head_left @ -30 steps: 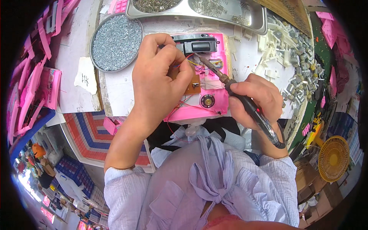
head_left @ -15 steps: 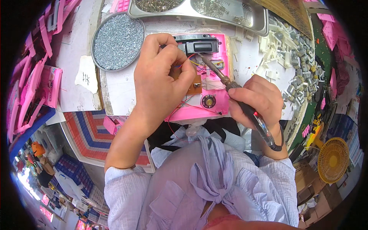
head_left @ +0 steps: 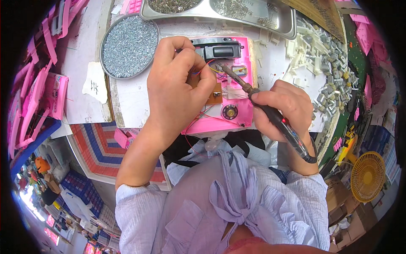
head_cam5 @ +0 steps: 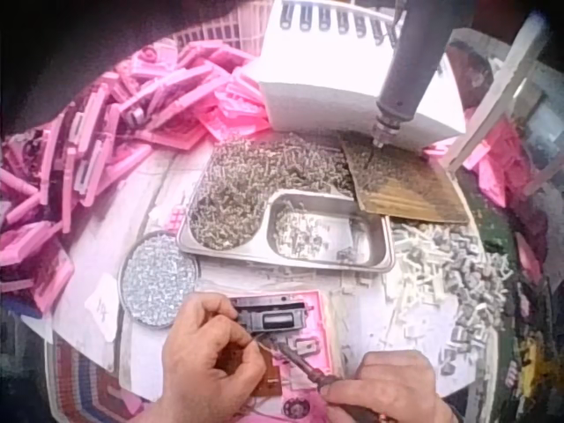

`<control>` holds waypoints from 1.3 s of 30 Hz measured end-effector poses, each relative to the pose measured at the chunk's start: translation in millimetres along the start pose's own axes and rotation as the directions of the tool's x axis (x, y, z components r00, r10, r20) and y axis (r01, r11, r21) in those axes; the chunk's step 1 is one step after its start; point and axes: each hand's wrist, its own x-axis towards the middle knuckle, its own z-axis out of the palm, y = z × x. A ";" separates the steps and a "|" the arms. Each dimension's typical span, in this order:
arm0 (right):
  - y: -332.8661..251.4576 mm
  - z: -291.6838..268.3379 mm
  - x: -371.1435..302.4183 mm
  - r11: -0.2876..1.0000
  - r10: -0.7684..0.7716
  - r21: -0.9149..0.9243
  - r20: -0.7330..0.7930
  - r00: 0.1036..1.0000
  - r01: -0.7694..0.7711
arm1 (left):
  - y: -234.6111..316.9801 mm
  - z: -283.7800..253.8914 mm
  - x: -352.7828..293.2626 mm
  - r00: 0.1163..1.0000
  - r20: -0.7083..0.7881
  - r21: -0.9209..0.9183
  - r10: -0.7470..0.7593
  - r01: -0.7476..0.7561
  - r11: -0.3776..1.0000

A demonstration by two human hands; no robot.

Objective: Assembling the internal components and soldering wires inside a pink toy electronic device.

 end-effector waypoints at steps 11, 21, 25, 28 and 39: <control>-0.8 5.6 4.5 0.999 0.040 0.017 -0.049 0.998 -0.040 | -3.2 3.3 0.2 0.997 -0.033 0.042 0.066 -0.065 0.997; 0.5 4.9 4.9 0.999 0.043 0.004 -0.044 0.998 -0.043 | -4.3 5.9 1.0 0.993 -0.059 0.077 0.107 -0.102 0.992; 1.6 3.5 4.3 0.999 0.040 -0.004 -0.039 0.998 -0.040 | -4.0 6.7 1.1 0.990 -0.067 0.072 0.121 -0.116 0.991; 1.8 3.8 4.1 1.000 0.031 -0.006 -0.046 0.998 -0.031 | -4.4 7.5 0.1 0.988 -0.080 0.067 0.129 -0.124 0.990; -2.8 -2.6 -0.3 0.999 0.033 0.005 -0.042 0.999 -0.033 | -3.7 8.8 -0.3 0.991 -0.078 0.084 0.112 -0.105 0.991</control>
